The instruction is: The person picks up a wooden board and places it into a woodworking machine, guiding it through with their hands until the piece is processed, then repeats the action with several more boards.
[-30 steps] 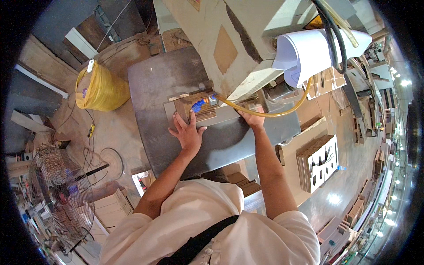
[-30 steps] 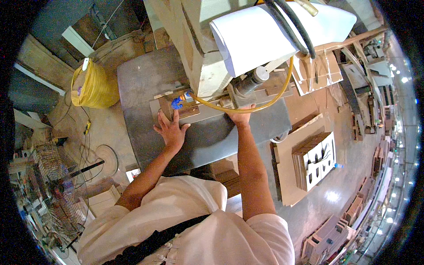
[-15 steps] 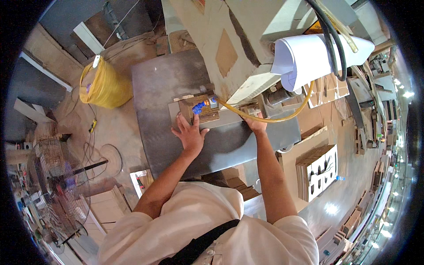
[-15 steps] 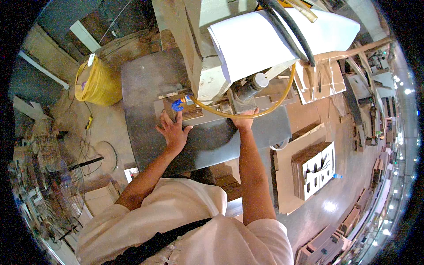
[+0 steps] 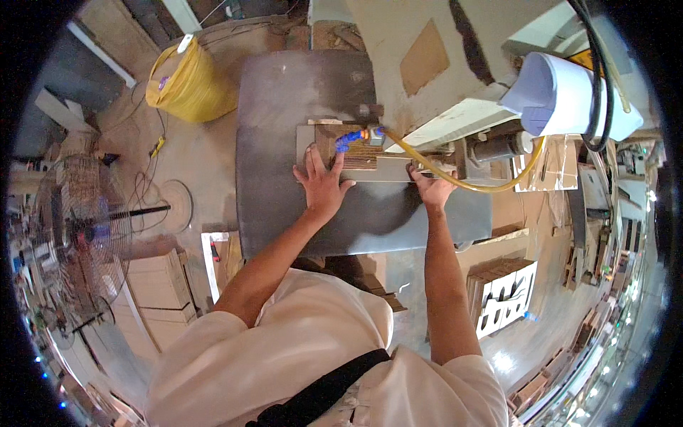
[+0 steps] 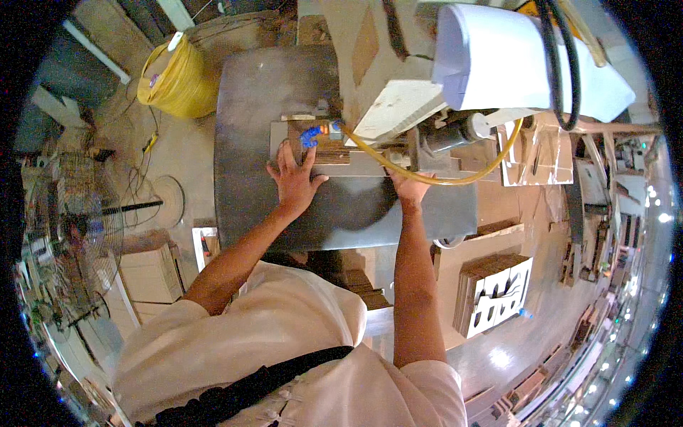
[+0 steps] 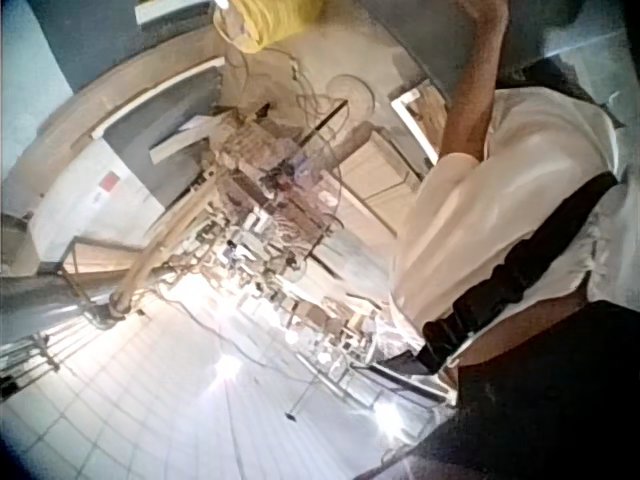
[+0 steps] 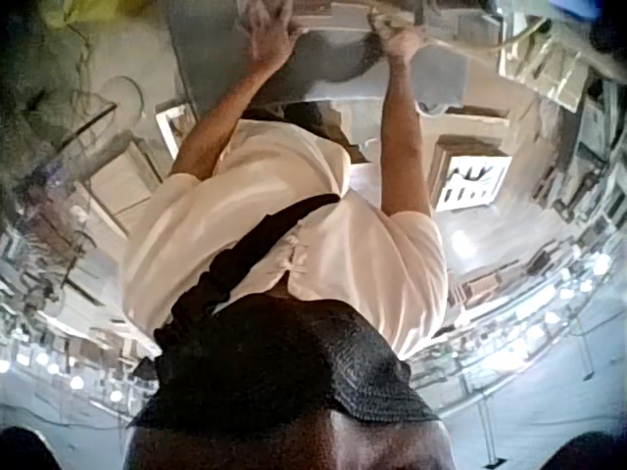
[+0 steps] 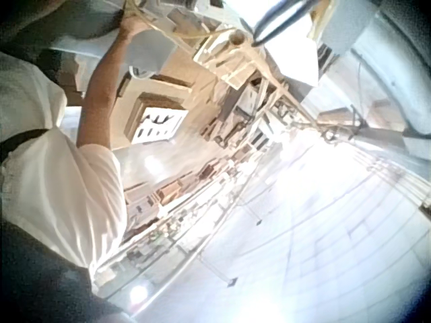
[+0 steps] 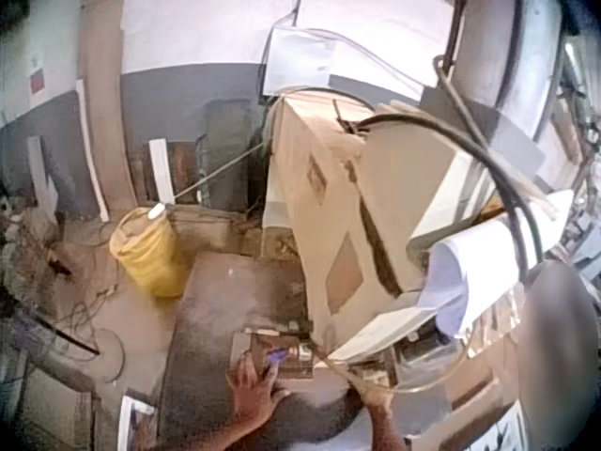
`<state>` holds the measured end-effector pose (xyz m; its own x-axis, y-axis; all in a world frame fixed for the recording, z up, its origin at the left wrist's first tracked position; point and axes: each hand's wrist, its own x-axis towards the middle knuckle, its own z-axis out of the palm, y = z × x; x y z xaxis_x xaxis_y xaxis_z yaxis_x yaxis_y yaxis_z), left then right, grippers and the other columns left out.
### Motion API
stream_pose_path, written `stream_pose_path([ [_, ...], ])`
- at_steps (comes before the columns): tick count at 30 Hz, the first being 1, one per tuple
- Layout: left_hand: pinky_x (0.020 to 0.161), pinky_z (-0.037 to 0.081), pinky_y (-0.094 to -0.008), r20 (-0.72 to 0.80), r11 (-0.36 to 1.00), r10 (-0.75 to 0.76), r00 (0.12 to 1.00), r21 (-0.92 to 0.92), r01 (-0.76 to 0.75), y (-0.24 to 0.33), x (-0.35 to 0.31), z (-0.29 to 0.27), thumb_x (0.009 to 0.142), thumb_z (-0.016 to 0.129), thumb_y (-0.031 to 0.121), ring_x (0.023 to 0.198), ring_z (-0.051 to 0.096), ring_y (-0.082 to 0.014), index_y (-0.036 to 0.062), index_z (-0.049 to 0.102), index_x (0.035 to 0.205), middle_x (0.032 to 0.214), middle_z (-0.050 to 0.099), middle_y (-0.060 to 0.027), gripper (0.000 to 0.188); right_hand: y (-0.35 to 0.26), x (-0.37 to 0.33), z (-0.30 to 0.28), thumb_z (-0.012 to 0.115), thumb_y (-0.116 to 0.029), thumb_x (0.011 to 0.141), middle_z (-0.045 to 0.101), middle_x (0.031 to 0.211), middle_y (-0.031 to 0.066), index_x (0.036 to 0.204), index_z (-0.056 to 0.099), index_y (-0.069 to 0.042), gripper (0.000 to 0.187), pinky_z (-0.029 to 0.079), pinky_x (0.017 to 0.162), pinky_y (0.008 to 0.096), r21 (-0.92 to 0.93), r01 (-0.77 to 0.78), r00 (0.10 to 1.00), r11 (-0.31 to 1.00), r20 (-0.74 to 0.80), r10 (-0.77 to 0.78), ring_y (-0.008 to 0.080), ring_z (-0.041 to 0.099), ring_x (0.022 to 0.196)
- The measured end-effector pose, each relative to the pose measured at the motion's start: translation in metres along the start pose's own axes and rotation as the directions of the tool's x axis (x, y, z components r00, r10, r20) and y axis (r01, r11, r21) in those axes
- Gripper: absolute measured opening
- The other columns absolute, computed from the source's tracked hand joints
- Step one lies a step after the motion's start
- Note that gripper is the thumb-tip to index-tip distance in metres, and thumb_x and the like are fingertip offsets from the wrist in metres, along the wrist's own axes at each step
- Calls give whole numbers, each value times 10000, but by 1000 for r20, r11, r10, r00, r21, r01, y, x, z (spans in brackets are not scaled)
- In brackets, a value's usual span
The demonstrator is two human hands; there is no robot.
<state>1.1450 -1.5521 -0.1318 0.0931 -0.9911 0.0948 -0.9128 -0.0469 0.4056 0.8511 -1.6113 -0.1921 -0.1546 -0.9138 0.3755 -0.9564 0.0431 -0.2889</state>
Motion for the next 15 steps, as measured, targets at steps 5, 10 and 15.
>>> stream_pose_path([
  [5, 994, 174, -716, -21, 999, 18, 1000, -35, -18, 0, 0, 0, 750, 715, 457, 1383, 186, -427, 294, 409, 1411, 1478, 176, -284, 747, -12, 6, -23, 805, -557, 595, 509, 1233, 249, 1177, 577, -21, 824, 293, 994, 580, 57, -48, 998, 997, 46, 46, 433, 418, 1201],
  [10, 987, 187, -692, -144, 994, 86, 986, -57, -95, -1, 1, 2, 732, 732, 421, 1345, 237, -417, 261, 468, 1360, 1442, 216, -279, 699, -26, 12, -36, 778, -563, 611, 503, 1278, 176, 1211, 558, -12, 844, 295, 978, 593, 75, -79, 996, 994, 53, 75, 413, 407, 1210],
  [15, 1004, 174, -674, -198, 989, 115, 973, -65, -130, -3, 3, 6, 714, 737, 435, 1343, 251, -395, 268, 501, 1338, 1444, 225, -258, 687, -38, 14, -47, 757, -564, 626, 507, 1275, 154, 1156, 613, -21, 772, 293, 974, 588, 20, -63, 994, 998, 95, 60, 411, 414, 1187],
])
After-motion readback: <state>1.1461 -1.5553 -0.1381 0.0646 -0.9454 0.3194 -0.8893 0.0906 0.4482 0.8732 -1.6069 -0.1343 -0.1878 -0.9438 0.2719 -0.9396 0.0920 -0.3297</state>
